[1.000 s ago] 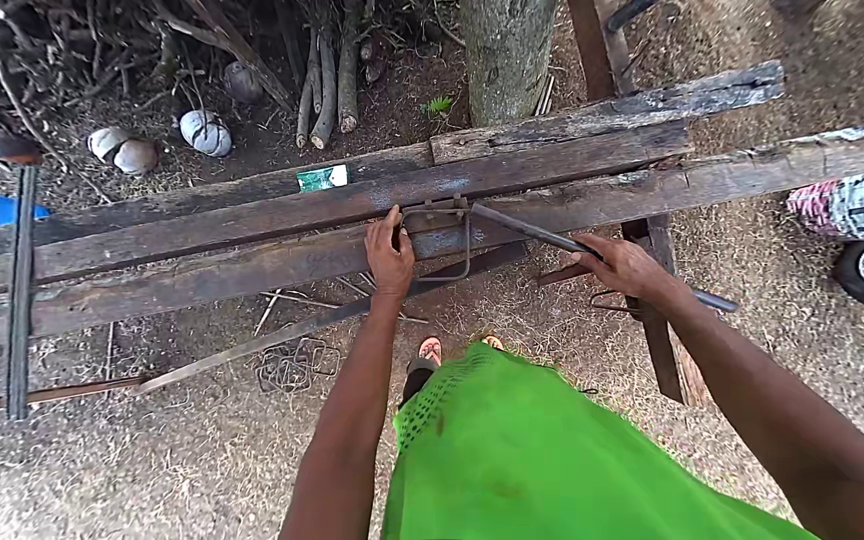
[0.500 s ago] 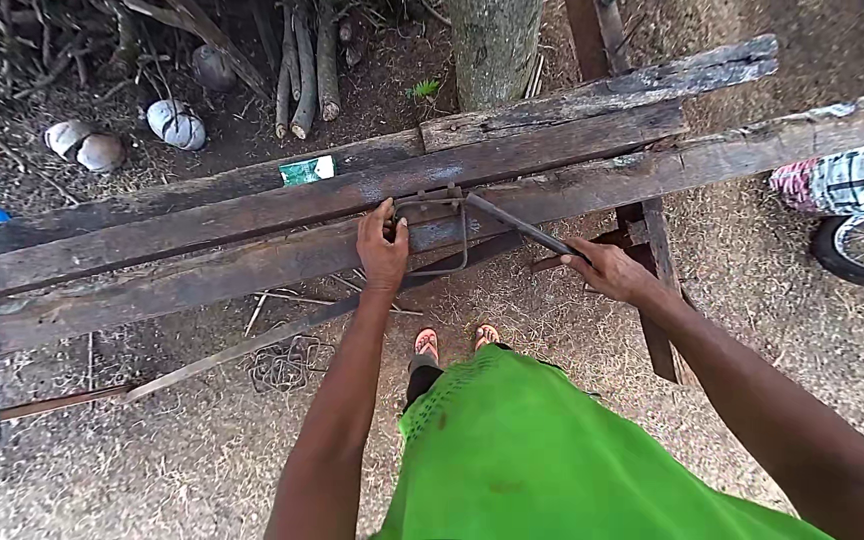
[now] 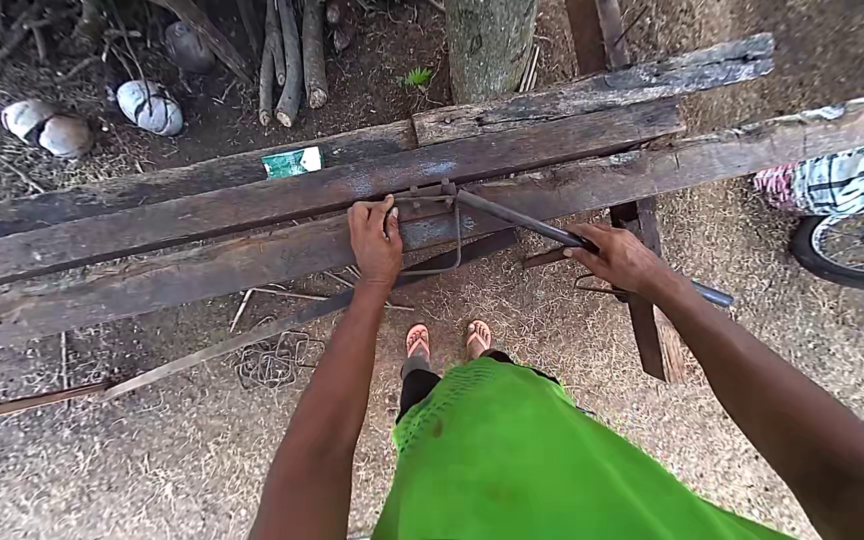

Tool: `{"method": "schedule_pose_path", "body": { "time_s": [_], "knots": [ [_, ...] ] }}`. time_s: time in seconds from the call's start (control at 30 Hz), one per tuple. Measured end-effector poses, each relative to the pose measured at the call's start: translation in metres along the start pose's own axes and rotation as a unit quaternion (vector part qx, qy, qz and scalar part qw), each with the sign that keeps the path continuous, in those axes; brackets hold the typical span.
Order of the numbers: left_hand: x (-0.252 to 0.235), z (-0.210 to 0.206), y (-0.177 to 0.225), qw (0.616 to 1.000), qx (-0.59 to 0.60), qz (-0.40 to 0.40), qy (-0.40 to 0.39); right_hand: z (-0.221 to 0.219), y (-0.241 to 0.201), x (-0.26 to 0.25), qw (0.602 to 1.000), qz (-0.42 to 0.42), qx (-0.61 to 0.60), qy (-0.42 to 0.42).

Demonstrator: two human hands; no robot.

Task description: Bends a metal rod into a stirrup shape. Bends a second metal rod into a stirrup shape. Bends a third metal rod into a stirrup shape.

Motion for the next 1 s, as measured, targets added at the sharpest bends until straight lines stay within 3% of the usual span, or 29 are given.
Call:
{"method": "schedule_pose_path", "body": {
  "time_s": [0.1, 0.23, 0.6, 0.93, 1.0],
  "knots": [
    [0.000, 0.000, -0.001, 1.000, -0.025, -0.006, 0.002, 0.012, 0.008, 0.002, 0.997, 0.021, -0.050, -0.046],
    [-0.001, 0.000, -0.001, 0.999, -0.042, -0.008, -0.007, 0.015, 0.025, 0.003, 0.988, -0.011, -0.089, -0.129],
    [0.000, 0.002, 0.002, 0.999, -0.040, -0.003, -0.013, -0.003, 0.040, 0.000, 0.999, 0.040, -0.011, -0.012],
    [0.002, 0.002, -0.001, 0.999, -0.039, -0.011, -0.008, -0.010, 0.065, -0.014, 0.986, 0.074, -0.084, -0.127],
    [0.001, 0.001, -0.001, 0.999, -0.035, -0.015, -0.003, -0.015, 0.064, -0.013, 0.988, 0.063, -0.085, -0.116]
  ]
}}
Point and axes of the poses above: each hand's wrist, its own x-axis away from the middle knuckle, its own z-axis out of the back of the hand, y = z × x, the point moved 4 cm from there along -x, towards the middle knuckle, and after that the axes turned 2 degrees about y, right-handed, at the moved point
